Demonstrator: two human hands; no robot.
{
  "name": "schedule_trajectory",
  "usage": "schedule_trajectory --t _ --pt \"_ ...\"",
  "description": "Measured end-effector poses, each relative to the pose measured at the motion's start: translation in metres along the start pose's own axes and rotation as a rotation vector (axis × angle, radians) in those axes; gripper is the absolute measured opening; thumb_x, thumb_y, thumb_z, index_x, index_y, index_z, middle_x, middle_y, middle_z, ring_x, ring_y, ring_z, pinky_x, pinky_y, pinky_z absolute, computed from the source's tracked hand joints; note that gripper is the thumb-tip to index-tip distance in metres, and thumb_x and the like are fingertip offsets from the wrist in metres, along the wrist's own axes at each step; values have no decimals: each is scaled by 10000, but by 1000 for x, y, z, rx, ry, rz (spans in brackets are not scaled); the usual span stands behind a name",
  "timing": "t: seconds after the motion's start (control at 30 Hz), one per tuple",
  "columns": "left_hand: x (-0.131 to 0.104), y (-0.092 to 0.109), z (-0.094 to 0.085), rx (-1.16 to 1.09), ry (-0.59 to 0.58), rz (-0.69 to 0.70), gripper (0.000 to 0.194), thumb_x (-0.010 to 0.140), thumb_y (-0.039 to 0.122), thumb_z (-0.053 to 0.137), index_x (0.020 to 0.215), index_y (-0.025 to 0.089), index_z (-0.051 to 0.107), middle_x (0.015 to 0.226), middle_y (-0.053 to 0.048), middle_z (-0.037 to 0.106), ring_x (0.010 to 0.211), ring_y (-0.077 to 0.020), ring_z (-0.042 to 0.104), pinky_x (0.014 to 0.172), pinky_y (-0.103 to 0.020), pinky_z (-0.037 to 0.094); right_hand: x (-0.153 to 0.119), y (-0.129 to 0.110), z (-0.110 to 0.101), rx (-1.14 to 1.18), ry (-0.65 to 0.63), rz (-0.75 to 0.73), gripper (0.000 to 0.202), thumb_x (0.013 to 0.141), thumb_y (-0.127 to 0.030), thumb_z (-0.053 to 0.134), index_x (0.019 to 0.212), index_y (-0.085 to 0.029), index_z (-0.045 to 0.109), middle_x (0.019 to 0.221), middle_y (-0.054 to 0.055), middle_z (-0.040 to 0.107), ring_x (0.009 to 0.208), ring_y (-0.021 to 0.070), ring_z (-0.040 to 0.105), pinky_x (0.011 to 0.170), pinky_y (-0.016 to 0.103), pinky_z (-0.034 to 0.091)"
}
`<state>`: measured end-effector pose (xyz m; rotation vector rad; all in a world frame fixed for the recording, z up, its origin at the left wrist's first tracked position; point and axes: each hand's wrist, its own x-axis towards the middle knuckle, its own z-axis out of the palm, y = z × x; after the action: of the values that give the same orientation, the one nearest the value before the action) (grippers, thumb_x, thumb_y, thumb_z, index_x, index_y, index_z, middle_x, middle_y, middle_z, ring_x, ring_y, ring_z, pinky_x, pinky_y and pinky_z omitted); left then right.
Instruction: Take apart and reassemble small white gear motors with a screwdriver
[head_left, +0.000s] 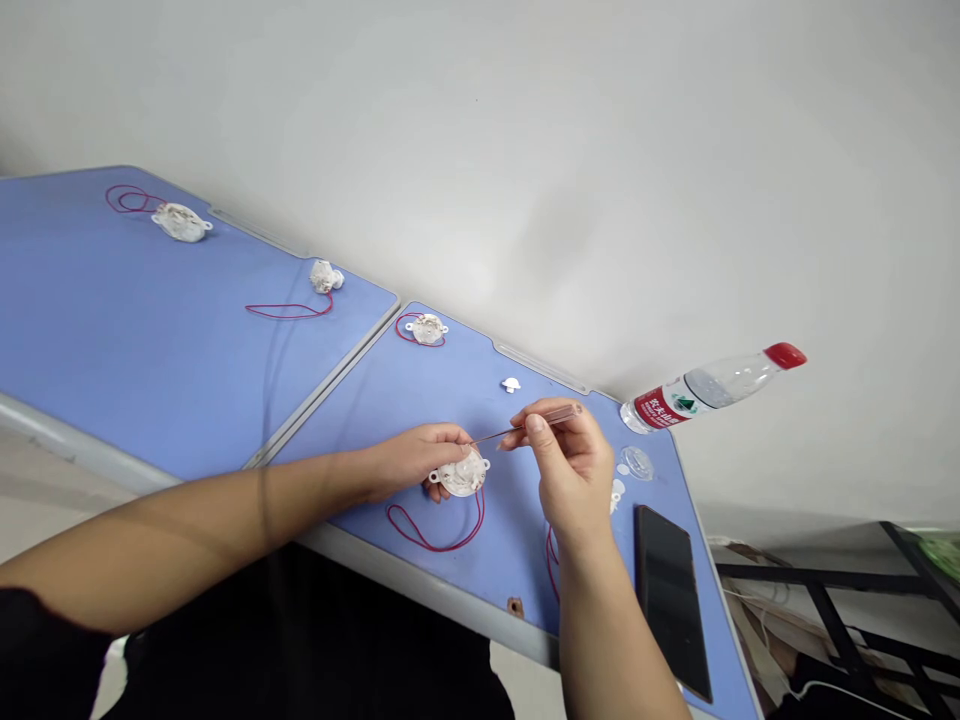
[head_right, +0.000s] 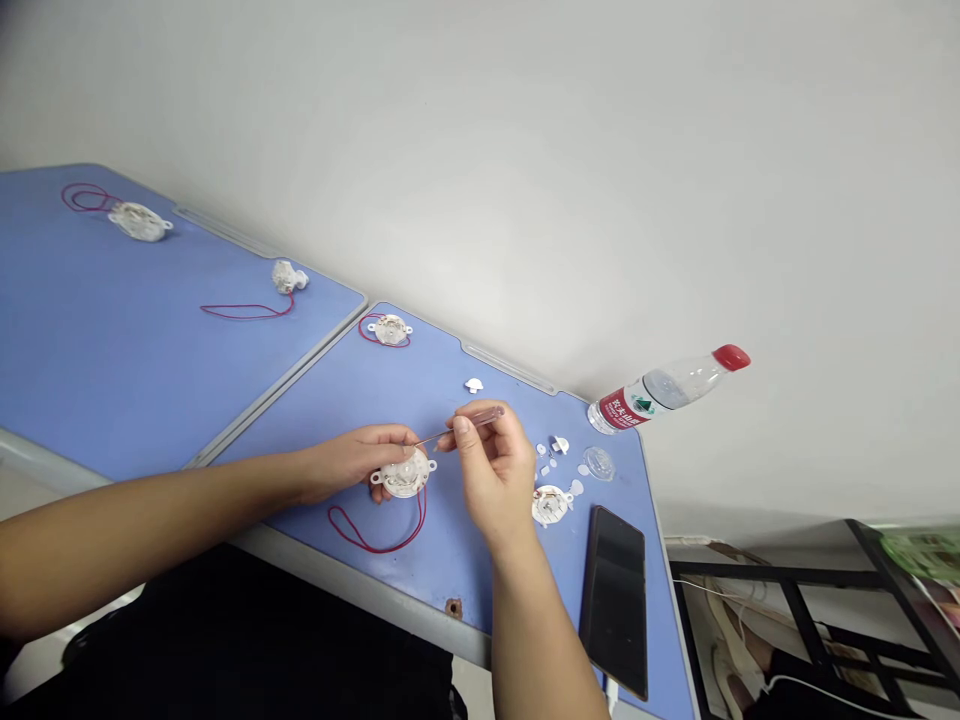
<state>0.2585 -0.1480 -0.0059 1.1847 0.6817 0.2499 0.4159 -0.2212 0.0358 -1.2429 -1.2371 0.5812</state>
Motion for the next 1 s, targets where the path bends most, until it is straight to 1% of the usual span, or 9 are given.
schedule_trajectory --t 0.1,0.37,0.47,0.53,0.63,0.7,0.8,0.9,1.0 --pt "1 -1 -1 6 -9 2 329 772 472 606 895 167 584 752 -9 609 616 -123 546 523 -240 431 1 0 0 -1 -8 1 115 894 -298 604 833 -201 603 802 1 622 618 137 651 598 299 536" --pt "0 -2 -2 9 -26 11 304 795 439 587 920 162 585 776 -13 614 633 -121 551 530 -238 436 0 -1 0 -51 -31 -24 97 898 -271 596 829 -202 600 784 -7 606 616 129 638 599 287 517" --pt "1 -2 -3 23 -43 8 300 767 403 620 947 163 599 791 -11 617 655 -126 556 536 -239 439 0 1 -1 -80 -38 -47 34 891 -246 606 896 -213 609 798 -11 613 615 127 634 590 283 500" --pt "2 -3 -3 36 -72 16 323 725 352 676 979 167 601 813 -7 622 684 -127 560 548 -235 444 -1 1 -1 -86 -56 -60 60 882 -227 618 941 -221 618 794 -17 610 613 124 629 588 279 496" --pt "3 -5 -5 44 -104 32 369 692 303 721 1015 174 598 835 2 624 715 -127 562 566 -232 452 0 0 0 -73 -87 -74 24 871 -204 632 888 -217 624 779 -24 598 609 115 619 585 267 494" --pt "4 -7 -5 48 -112 36 354 706 303 715 1015 174 602 839 5 621 722 -125 561 574 -231 455 0 -1 1 -41 -106 -62 43 873 -199 628 834 -211 615 781 -23 596 610 112 620 584 261 495" --pt "4 -7 -6 55 -123 41 336 726 302 703 1018 169 604 854 3 624 726 -119 557 583 -229 457 -1 -4 1 14 -134 -19 47 883 -206 615 836 -209 612 799 -14 613 608 111 623 585 261 507" --pt "4 -7 -6 54 -134 45 326 738 298 692 1020 161 602 834 9 614 706 -112 547 584 -231 457 -1 -5 -3 28 -190 5 16 893 -219 603 902 -215 616 845 5 636 644 120 633 620 275 526" --pt "5 -8 -7 43 -146 59 318 752 304 679 1021 151 602 811 16 593 698 -111 539 586 -234 454 0 -4 -8 14 -299 28 92 917 -233 568 995 -222 614 898 26 654 706 139 650 679 306 540"
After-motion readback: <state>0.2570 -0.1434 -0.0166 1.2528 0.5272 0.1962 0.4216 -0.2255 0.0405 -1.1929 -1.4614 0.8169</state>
